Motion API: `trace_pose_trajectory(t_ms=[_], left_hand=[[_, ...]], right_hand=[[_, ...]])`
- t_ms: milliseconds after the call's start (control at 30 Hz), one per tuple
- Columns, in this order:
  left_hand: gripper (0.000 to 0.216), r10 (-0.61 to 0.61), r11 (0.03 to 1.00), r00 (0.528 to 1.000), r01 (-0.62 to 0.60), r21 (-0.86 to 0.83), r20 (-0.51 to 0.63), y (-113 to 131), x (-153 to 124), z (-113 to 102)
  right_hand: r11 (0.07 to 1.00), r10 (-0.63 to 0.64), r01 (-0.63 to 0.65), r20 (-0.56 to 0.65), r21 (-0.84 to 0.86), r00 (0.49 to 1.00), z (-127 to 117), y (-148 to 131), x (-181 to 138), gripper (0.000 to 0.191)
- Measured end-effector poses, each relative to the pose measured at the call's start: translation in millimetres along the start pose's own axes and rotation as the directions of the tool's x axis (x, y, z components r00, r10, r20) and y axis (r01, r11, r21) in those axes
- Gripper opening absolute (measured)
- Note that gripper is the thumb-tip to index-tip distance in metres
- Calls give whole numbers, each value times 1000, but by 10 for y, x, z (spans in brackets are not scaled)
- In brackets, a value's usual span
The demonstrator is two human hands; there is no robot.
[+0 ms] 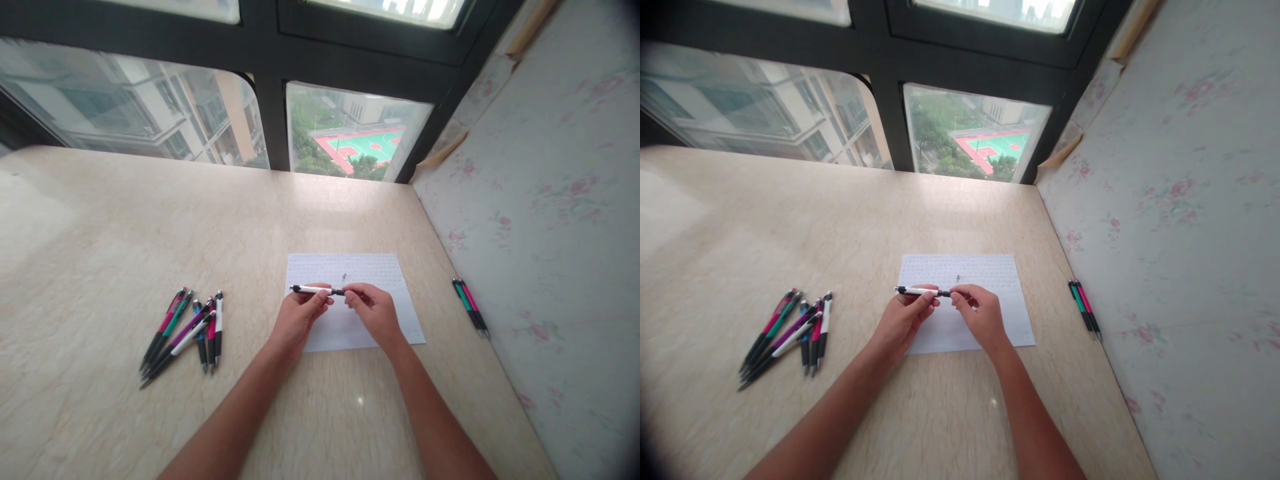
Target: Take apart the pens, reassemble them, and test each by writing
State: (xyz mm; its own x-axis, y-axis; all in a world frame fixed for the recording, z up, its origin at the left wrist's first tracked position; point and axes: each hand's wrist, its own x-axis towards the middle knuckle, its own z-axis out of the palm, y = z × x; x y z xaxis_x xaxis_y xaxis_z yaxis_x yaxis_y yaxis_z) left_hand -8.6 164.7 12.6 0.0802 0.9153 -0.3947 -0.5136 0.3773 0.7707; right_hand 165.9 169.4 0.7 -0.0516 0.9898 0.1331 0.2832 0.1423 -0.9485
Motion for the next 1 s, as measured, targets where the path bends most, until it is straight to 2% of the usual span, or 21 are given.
trace_pose_trajectory(t_ms=[100,200,267,333,433,533,633,733,867,933,1000], left_hand=[[28,21,998,998,-24,-50,-67,18,29,-22],[28,47,993,990,-60,-100,-134,56,66,-54],[28,64,990,985,-83,-118,-159,75,82,-69],[28,77,989,983,-96,-111,-166,80,86,-71],[28,79,992,984,-93,-81,-160,67,76,-61],[30,68,995,985,-79,-62,-156,43,65,-52],[30,56,997,988,-63,-48,-147,29,65,-49],[30,55,997,988,-61,-37,-147,30,64,-45],[32,57,998,990,-57,8,-126,29,44,-34],[36,51,998,995,-47,42,-85,20,30,-30],[38,50,997,997,-47,67,-51,8,19,-30]], right_hand=[[998,-31,29,-49,-53,998,-72,47,30,18],[995,-7,-7,-136,-104,991,-164,119,67,22],[981,-18,-24,-213,-194,977,-207,163,87,23],[941,-80,-14,-262,-339,962,-215,193,105,22],[837,-181,17,-247,-547,952,-152,223,135,18],[779,-195,18,-215,-627,957,-34,245,166,15],[786,-183,24,-195,-617,964,58,242,180,17],[832,-172,48,-175,-553,969,78,192,160,22],[941,-119,48,-197,-334,973,54,88,89,34],[977,-84,58,-119,-207,989,51,51,54,39],[985,-79,81,17,-149,997,51,36,33,40]])
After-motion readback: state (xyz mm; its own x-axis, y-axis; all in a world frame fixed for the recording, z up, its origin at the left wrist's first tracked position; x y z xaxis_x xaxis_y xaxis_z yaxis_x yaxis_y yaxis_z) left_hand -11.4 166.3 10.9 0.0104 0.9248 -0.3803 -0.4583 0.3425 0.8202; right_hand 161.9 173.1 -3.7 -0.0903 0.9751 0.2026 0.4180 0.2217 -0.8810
